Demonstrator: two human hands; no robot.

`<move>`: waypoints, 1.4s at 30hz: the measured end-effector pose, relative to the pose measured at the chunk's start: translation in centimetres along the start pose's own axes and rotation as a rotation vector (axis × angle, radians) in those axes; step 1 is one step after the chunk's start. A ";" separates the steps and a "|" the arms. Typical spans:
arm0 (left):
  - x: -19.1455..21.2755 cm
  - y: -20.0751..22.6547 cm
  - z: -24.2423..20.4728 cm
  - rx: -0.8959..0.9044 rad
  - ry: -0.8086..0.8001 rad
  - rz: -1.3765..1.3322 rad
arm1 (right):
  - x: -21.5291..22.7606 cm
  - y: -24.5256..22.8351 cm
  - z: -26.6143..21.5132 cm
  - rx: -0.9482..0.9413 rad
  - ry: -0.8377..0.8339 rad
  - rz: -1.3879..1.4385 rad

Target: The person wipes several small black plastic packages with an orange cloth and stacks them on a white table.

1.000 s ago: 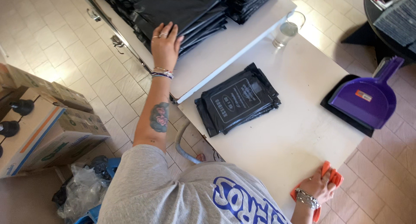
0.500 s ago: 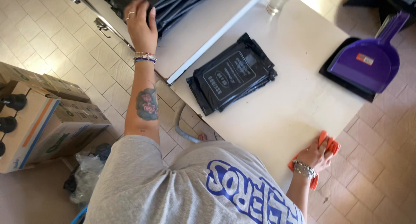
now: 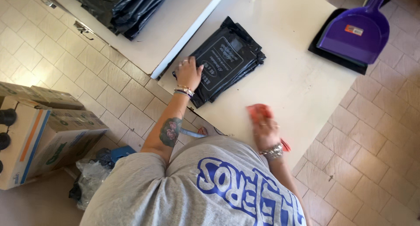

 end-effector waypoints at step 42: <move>3.6 25.8 -3.4 -0.921 -0.088 -0.234 | 17.1 7.6 -14.7 -0.791 0.198 -0.136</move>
Point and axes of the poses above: each hand's wrist, its own z-axis towards the middle knuckle, its own x-axis out of the back of the hand, y = z × x, the point moved 2 cm from there along z, towards the middle knuckle, and after that the axes turned 1 degree about -y, right-handed, at the moved point
